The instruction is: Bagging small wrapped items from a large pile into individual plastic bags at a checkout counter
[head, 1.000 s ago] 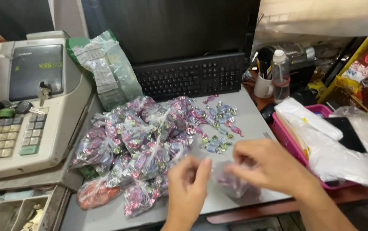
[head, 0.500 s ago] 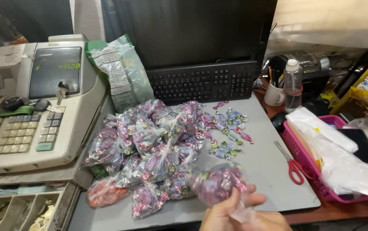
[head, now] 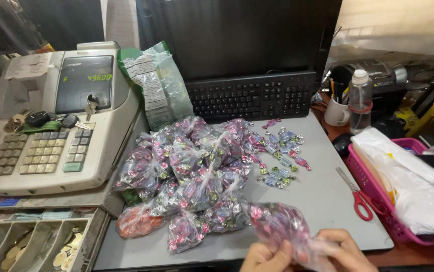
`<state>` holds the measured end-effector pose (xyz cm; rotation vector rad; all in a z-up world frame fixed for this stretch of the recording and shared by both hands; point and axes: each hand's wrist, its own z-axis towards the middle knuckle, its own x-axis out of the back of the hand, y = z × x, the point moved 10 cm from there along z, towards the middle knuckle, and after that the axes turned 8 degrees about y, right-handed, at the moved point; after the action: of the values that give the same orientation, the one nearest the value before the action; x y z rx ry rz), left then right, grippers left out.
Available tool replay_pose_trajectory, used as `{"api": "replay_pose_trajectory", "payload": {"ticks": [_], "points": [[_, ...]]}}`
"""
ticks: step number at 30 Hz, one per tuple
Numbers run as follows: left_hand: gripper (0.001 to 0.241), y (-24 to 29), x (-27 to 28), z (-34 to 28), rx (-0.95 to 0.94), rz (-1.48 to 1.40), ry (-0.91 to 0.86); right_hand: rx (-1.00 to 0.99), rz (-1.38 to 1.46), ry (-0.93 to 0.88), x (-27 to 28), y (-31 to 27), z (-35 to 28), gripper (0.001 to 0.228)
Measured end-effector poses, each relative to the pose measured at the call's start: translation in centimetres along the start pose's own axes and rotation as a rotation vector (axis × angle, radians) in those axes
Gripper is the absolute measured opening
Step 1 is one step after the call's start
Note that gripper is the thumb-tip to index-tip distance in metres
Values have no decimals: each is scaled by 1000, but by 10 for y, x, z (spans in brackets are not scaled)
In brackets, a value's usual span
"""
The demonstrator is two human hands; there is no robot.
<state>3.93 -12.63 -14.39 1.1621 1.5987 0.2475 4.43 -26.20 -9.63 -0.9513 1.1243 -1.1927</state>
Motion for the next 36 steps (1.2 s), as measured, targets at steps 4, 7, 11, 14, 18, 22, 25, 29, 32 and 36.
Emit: {"api": "replay_pose_trajectory", "payload": {"ticks": [4,7,11,14,18,22,25,29,32,36], "points": [[23,39,1,-6,-142,9,182,108,-455,294,24,22,-17,9],[14,59,6,-3,-340,457,176,789,-940,402,-29,-45,-33,18],[11,76,-11,-14,-550,1078,198,967,-1049,461,-42,-72,-42,17],[37,80,-60,-40,-1052,1402,166,1005,-1051,480,-21,-48,-44,22],[17,114,-100,-112,-1688,1265,402,538,-830,108,66,58,-23,22],[9,105,-114,-119,-1899,1345,375,-556,-198,226,102,122,-22,34],[9,109,-106,-115,-1880,1277,299,-152,10,326,54,69,-10,26],[19,114,-103,-117,-1853,1281,388,-160,-185,669,43,24,-23,14],[20,115,-105,-116,-1778,1259,386,-33,-106,426,28,30,-18,47],[14,127,-104,-120,-1679,1169,484,76,-167,716,-5,-20,-26,41]]}}
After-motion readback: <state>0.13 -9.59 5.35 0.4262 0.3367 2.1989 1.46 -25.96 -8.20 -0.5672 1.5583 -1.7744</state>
